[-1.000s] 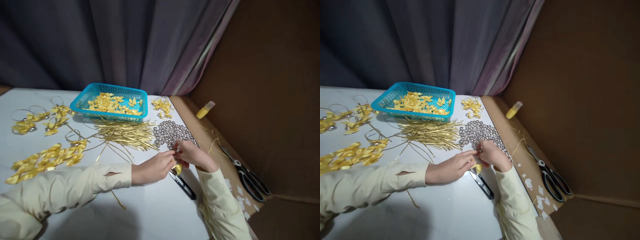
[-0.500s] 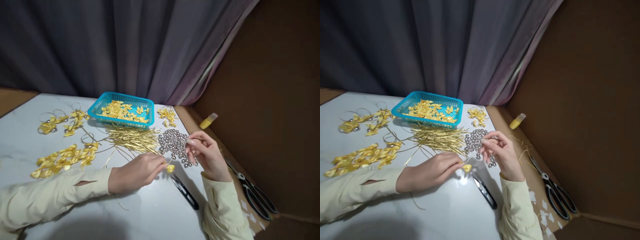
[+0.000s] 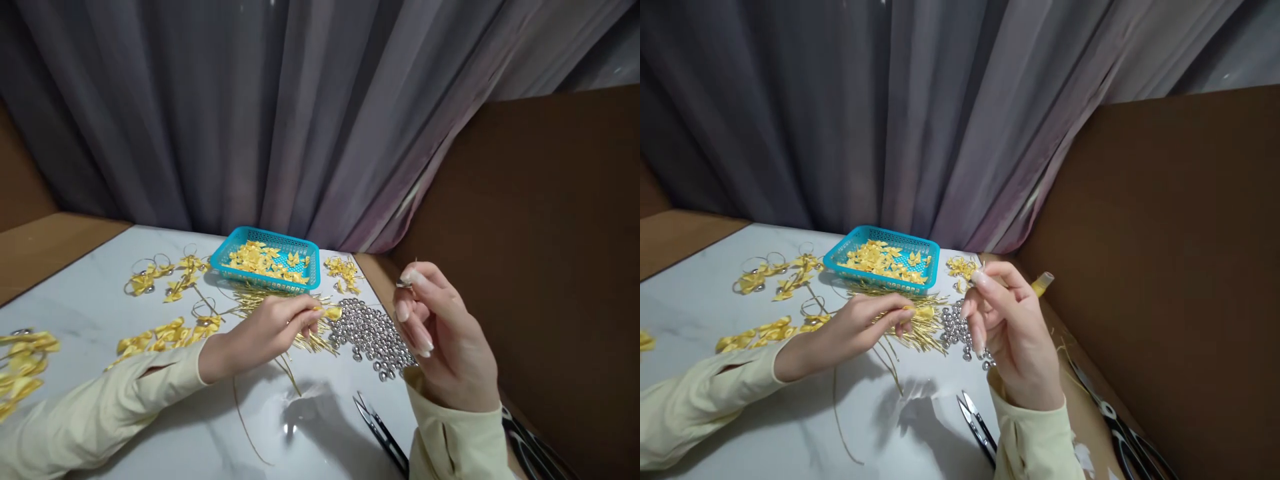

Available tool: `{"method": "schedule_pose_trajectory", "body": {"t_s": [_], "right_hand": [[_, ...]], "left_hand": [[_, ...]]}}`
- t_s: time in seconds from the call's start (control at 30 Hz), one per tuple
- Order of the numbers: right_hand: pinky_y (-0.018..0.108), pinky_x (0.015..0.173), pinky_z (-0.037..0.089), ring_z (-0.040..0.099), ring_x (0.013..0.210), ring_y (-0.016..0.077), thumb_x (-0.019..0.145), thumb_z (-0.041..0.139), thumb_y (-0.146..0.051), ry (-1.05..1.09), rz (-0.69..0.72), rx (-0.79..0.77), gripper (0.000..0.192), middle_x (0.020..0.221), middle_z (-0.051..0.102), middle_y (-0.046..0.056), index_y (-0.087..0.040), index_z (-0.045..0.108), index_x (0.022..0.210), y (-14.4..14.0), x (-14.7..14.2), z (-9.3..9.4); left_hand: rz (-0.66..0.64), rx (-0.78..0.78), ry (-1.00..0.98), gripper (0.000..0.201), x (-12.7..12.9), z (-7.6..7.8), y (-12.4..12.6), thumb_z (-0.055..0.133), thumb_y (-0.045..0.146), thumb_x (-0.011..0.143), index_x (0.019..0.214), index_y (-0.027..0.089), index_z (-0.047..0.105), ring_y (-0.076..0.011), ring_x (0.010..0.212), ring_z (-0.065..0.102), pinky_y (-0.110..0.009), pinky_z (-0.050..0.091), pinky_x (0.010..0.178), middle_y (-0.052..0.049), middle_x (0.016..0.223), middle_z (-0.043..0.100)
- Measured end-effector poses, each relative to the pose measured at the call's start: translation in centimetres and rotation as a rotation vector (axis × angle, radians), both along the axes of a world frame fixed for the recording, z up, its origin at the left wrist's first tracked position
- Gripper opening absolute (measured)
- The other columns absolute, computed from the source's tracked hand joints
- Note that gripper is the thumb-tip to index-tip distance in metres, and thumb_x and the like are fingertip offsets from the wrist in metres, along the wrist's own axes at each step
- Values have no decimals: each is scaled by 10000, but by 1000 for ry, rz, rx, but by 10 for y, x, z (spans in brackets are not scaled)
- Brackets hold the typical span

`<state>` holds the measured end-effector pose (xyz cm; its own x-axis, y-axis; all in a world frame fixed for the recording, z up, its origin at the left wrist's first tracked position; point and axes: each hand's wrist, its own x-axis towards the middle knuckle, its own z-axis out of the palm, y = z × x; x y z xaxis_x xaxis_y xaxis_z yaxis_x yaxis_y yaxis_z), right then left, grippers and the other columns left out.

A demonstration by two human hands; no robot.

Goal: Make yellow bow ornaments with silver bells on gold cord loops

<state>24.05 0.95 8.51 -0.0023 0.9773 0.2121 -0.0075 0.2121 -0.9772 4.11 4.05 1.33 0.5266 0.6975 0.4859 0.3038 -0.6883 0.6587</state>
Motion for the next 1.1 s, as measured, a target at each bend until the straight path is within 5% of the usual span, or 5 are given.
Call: {"method": "schedule_pose_trajectory", "body": {"t_s": [0.17,0.3,0.5,0.8,1.1], "right_hand": [[212,330,352,528,402,123,738,635,-314,3,89,13,152,505,556,-32,-251,498,724,-12,0,0],[209,373,396,580,465,126,727,681,-261,82,179,14,80,598,661,-7,-252,610,690,-19,6,0],[209,394,431,570,471,121,678,751,-273,-43,34,63,43,592,676,8,-282,725,645,-24,16,7],[217,373,452,523,423,123,576,816,-317,-355,-98,-5,102,496,646,50,-240,758,608,-28,33,15],[179,467,499,604,518,129,629,787,-331,-314,-47,-24,96,560,696,50,-241,763,607,-25,25,18]], "left_hand": [[13,71,3,217,-6,1,3,391,181,943,865,140,588,-101,587,552,-220,430,567,8,663,588],[-13,99,-5,212,-9,4,4,380,172,947,915,129,585,-107,616,561,-230,443,595,-11,698,608],[-22,89,-7,229,-12,8,3,376,178,944,913,108,591,-117,633,576,-239,445,600,-25,705,618],[-177,-473,-252,217,-12,15,12,485,251,910,760,131,586,-110,620,606,-251,490,625,-5,695,635],[-117,-482,-228,258,-11,12,7,492,306,912,752,138,605,-112,647,592,-252,473,651,-11,727,638]]}}
